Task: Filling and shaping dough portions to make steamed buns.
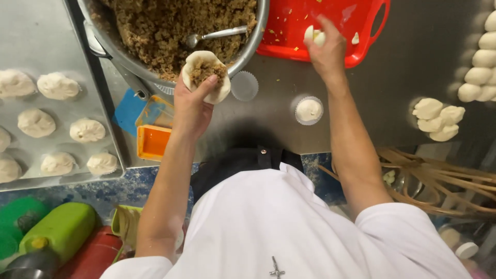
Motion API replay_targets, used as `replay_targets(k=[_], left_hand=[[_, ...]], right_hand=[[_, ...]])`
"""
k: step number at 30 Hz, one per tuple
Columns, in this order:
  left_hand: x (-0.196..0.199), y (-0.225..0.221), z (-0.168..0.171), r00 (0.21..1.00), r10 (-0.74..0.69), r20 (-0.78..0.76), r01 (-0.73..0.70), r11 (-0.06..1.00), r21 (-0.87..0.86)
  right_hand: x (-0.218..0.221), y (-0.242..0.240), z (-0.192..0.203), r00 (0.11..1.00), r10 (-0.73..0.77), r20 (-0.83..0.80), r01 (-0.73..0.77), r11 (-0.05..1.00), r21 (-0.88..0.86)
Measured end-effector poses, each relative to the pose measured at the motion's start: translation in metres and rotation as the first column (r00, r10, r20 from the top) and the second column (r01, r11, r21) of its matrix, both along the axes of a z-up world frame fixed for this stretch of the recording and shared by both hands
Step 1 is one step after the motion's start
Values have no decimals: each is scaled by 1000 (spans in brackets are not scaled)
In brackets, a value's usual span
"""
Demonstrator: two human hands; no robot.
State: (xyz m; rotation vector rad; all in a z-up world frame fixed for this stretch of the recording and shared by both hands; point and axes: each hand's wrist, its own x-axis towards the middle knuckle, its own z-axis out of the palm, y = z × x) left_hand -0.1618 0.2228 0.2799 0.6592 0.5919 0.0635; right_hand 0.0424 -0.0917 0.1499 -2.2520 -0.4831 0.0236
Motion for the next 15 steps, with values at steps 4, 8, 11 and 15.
replay_targets(k=[4, 8, 11, 15], left_hand=[[0, -2, -3, 1000, -12, -11, 12, 1000, 2], [4, -7, -3, 999, -34, 10, 34, 999, 0], [5, -13, -1, 998, -52, 19, 52, 999, -2], [6, -22, -2, 997, -70, 17, 71, 998, -3]], right_hand=[[1, -14, 10, 908, -157, -389, 234, 960, 157], [6, -49, -16, 993, -71, 91, 79, 994, -81], [0, -34, 18, 988, -154, -22, 151, 982, -118], [3, -41, 18, 748, -167, -643, 410, 877, 250]])
